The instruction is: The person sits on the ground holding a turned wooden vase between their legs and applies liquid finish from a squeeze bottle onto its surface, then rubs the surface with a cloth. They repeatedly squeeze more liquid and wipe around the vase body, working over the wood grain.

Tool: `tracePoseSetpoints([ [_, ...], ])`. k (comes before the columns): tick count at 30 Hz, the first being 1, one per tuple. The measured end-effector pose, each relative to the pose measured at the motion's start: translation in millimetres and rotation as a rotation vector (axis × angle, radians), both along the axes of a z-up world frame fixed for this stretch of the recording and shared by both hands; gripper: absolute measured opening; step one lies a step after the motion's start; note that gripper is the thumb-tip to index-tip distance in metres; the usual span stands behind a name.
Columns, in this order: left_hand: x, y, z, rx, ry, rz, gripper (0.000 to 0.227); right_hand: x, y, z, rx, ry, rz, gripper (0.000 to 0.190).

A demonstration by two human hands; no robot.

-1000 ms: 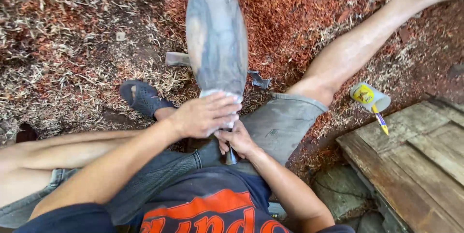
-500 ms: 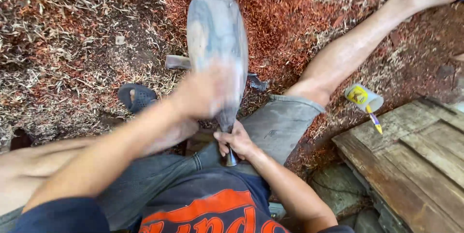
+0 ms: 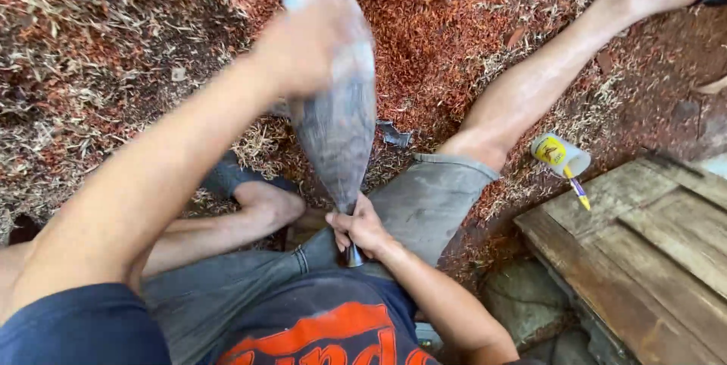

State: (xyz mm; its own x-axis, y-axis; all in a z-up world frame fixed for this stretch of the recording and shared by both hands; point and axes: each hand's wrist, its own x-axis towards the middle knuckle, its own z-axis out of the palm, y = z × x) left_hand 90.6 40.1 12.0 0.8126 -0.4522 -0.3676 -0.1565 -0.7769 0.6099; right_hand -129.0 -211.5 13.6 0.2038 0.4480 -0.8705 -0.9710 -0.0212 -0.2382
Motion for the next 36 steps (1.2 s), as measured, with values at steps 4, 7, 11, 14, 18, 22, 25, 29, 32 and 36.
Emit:
tracePoseSetpoints([
  [4,-61.8,-29.5,6.9,-0.047,-0.201,0.083,0.069,-4.7,-7.2,-11.8,0.000,-0.007,0.018,0.031],
  [7,-137.1,-58.3,6.1,-0.087,-0.262,-0.282,0.067,-33.8,-24.4,-35.0,0.010,-0.008,0.019,0.020],
  [11,-93.3,-31.9,-20.0,-0.177,-0.275,-0.149,0.053,6.0,-0.2,0.6,0.018,-0.033,0.064,0.016],
  [14,-41.8,-8.0,-30.7,-0.219,-0.315,0.093,0.046,-3.9,-3.2,-6.2,0.006,-0.057,0.046,0.020],
  [18,-106.5,-39.7,-9.1,-0.151,-0.132,-0.056,0.043,9.0,3.2,6.3,-0.020,-0.005,0.024,0.034],
  [22,-169.5,-36.9,-29.0,-0.440,-0.413,-0.263,0.043,0.0,-5.4,-14.4,-0.066,-0.051,0.135,0.031],
  [25,-104.0,-8.1,-48.1,-0.145,-0.487,-0.224,0.055,8.0,1.4,2.5,-0.041,0.006,0.067,0.039],
  [29,-77.9,-9.4,-48.7,-0.291,-0.309,0.300,0.043,9.6,0.2,4.3,0.015,-0.050,0.069,0.040],
  [32,-148.7,-48.7,-21.0,-0.194,-0.344,0.013,0.043,-12.5,-17.6,-25.0,-0.016,-0.054,0.130,0.037],
  [36,-139.3,-54.9,-14.2,-0.151,-0.270,-0.308,0.049,-5.7,-4.1,-9.0,-0.031,-0.065,0.039,0.036],
])
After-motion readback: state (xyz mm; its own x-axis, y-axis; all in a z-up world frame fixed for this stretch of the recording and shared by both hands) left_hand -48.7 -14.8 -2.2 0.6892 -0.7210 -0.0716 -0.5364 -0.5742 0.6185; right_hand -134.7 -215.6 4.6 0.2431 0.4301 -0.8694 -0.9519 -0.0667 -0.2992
